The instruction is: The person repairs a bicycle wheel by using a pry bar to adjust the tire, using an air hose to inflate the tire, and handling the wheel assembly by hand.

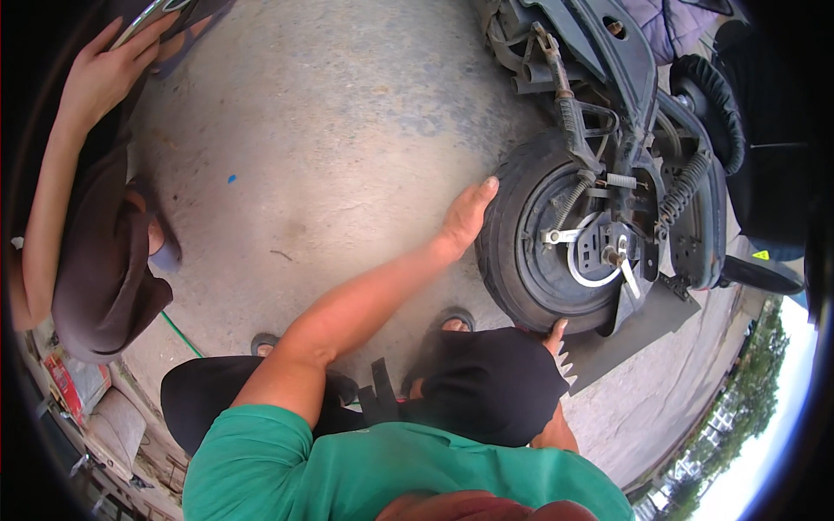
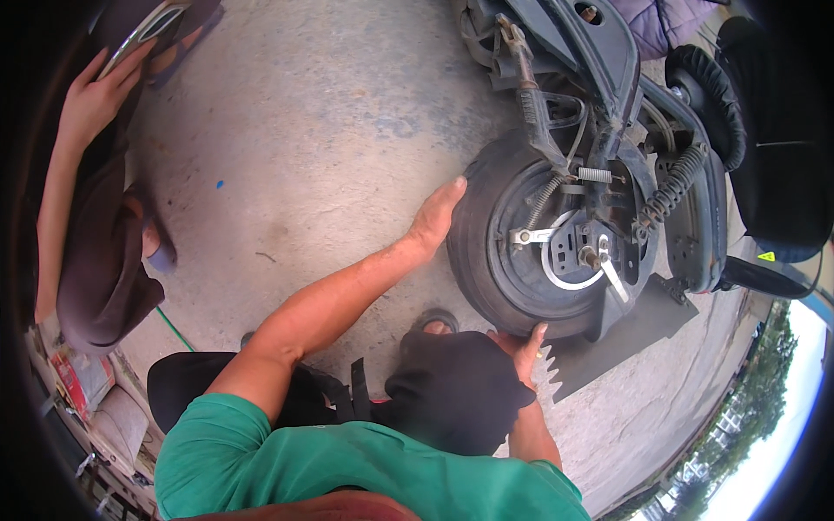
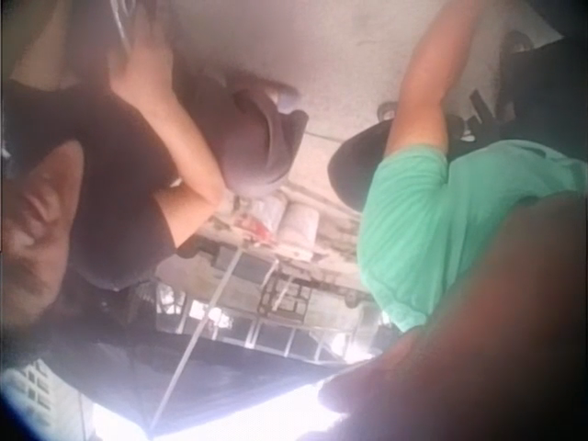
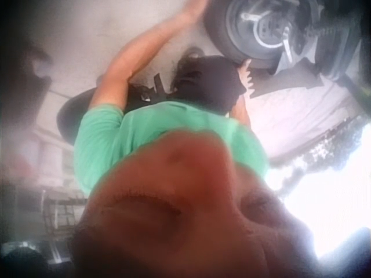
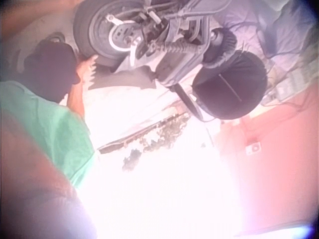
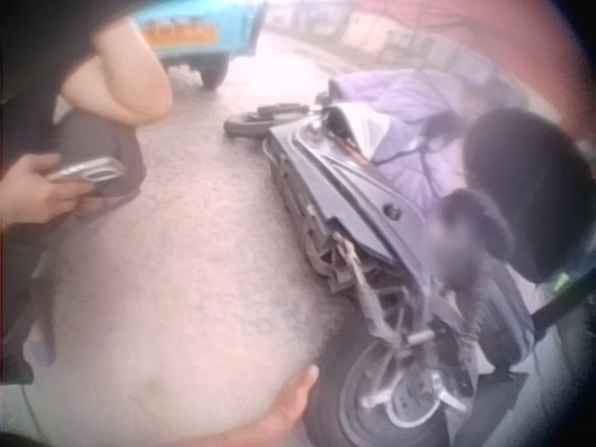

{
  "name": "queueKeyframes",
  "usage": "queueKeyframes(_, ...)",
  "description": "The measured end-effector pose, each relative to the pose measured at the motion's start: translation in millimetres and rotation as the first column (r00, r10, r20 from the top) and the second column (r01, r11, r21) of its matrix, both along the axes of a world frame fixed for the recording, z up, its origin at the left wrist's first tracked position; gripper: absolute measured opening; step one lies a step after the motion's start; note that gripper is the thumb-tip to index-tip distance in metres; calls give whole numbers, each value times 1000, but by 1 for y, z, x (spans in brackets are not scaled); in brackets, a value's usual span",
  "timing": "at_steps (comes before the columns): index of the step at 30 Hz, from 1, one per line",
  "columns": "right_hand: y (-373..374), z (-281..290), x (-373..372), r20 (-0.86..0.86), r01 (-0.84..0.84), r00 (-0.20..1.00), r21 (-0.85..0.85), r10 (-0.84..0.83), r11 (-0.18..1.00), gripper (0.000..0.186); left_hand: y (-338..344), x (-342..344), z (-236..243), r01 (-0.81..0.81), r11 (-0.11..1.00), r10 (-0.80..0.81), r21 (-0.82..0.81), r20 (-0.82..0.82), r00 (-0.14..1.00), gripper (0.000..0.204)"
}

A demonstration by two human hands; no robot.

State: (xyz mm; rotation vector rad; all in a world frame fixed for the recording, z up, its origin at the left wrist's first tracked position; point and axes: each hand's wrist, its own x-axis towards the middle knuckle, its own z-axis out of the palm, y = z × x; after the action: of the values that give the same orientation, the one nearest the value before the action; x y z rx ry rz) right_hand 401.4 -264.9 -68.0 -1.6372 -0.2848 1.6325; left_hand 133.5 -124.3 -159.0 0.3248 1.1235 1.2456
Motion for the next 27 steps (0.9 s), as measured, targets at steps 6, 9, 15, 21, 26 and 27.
queueKeyframes(6,-20,-2,-43,-153,-242,960,-47,232,969,88,51,-36,33,51,993,-65,-105,-138,988,58)
queueKeyframes(9,-35,-35,-18,56,-388,919,-51,390,920,69,54,-53,32,91,988,-98,-124,-58,993,51)
queueKeyframes(15,-41,-69,31,77,-294,939,-319,334,901,39,30,-76,8,73,980,-78,-185,-16,997,44)
queueKeyframes(21,-63,-91,32,129,-292,934,-266,334,919,39,18,-70,2,118,966,-117,-229,21,993,38)
queueKeyframes(26,-72,-97,33,168,-297,924,-255,344,920,39,18,-68,4,124,972,-118,-202,43,992,37)
queueKeyframes(27,-74,-100,31,161,-299,925,-253,345,920,39,18,-69,3,123,971,-119,-205,34,992,37)
